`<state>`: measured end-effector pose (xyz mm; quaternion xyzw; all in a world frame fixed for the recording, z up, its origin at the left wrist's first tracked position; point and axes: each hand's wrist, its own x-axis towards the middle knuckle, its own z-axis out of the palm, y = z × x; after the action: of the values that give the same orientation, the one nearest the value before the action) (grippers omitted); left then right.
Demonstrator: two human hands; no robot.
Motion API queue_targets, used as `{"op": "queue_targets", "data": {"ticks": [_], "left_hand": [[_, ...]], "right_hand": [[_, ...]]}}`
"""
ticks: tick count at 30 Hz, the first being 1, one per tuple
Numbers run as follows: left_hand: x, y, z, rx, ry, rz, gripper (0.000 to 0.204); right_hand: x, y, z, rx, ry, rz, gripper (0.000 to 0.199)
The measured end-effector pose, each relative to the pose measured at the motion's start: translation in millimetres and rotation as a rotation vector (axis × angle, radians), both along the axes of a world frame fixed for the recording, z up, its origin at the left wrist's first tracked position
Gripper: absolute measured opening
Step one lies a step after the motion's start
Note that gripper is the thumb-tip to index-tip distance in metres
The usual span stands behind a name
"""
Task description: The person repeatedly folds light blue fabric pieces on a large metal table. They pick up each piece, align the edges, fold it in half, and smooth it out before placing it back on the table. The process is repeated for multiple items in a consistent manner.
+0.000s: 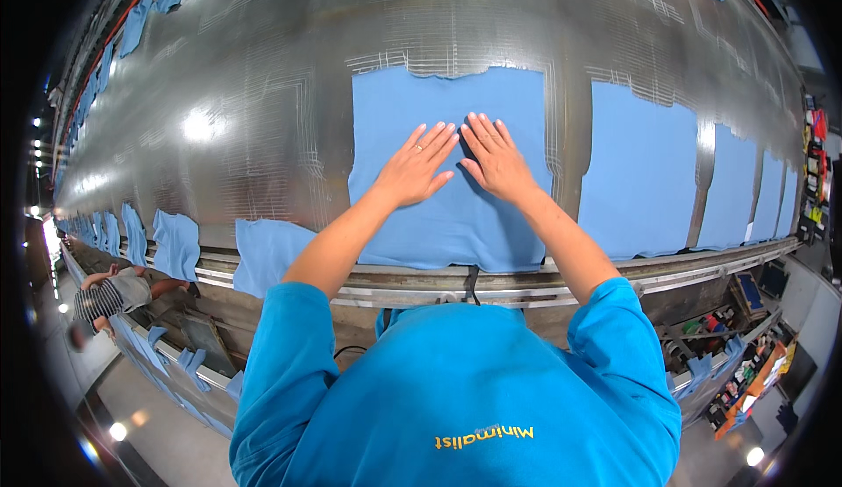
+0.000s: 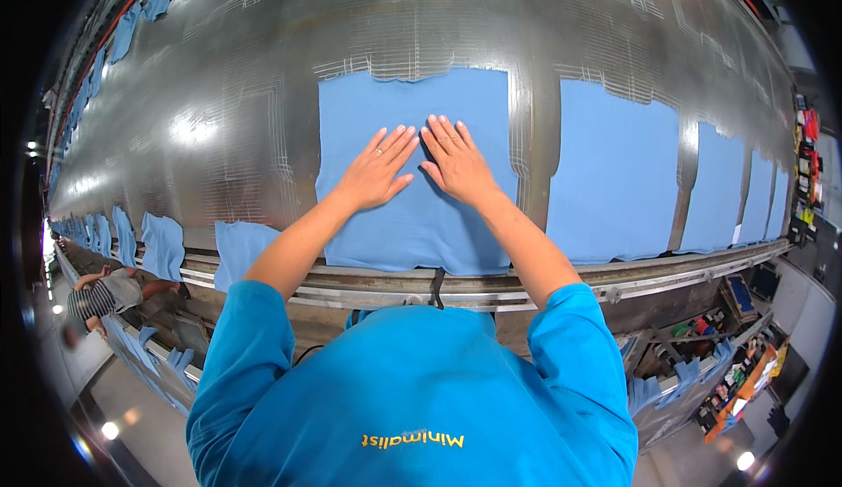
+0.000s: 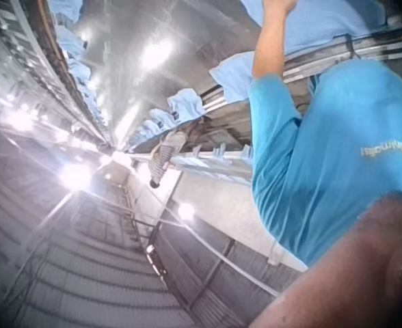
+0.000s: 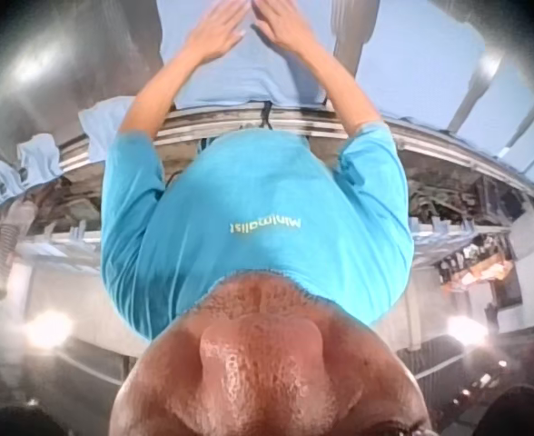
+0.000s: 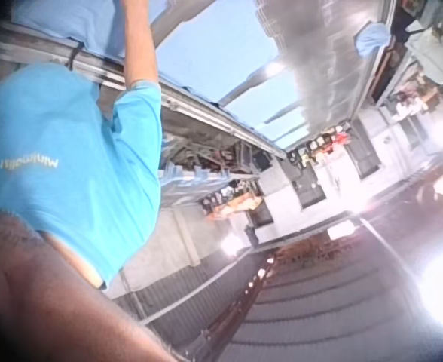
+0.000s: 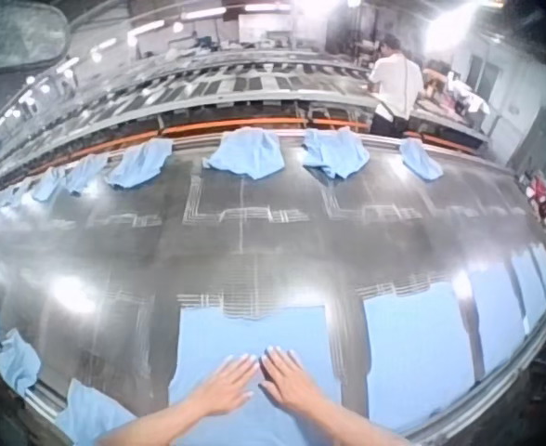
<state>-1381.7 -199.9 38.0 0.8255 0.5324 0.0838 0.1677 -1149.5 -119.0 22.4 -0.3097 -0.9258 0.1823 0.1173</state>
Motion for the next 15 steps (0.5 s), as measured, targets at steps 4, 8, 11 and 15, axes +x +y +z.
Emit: {"op": "queue_targets", "data": {"ticks": [4,8,11,15], "left_hand": [[-13,46,-15,0.006,0.043,-0.028,0.072],[-24,78,-23,0.024,0.043,-0.038,0.073],[-28,96,-25,0.028,0.039,-0.027,0.073],[-36,106,-29,0.108,0.053,0.22,0.072]], "right_hand": [[-10,42,-5,0.042,-0.041,0.032,0.067],[-20,74,-10,0.09,-0.092,0.054,0.069],[-26,90,-17,0.111,-0.095,0.033,0.071],[-35,90,-12,0.106,-0.116,0.011,0.071]]}}
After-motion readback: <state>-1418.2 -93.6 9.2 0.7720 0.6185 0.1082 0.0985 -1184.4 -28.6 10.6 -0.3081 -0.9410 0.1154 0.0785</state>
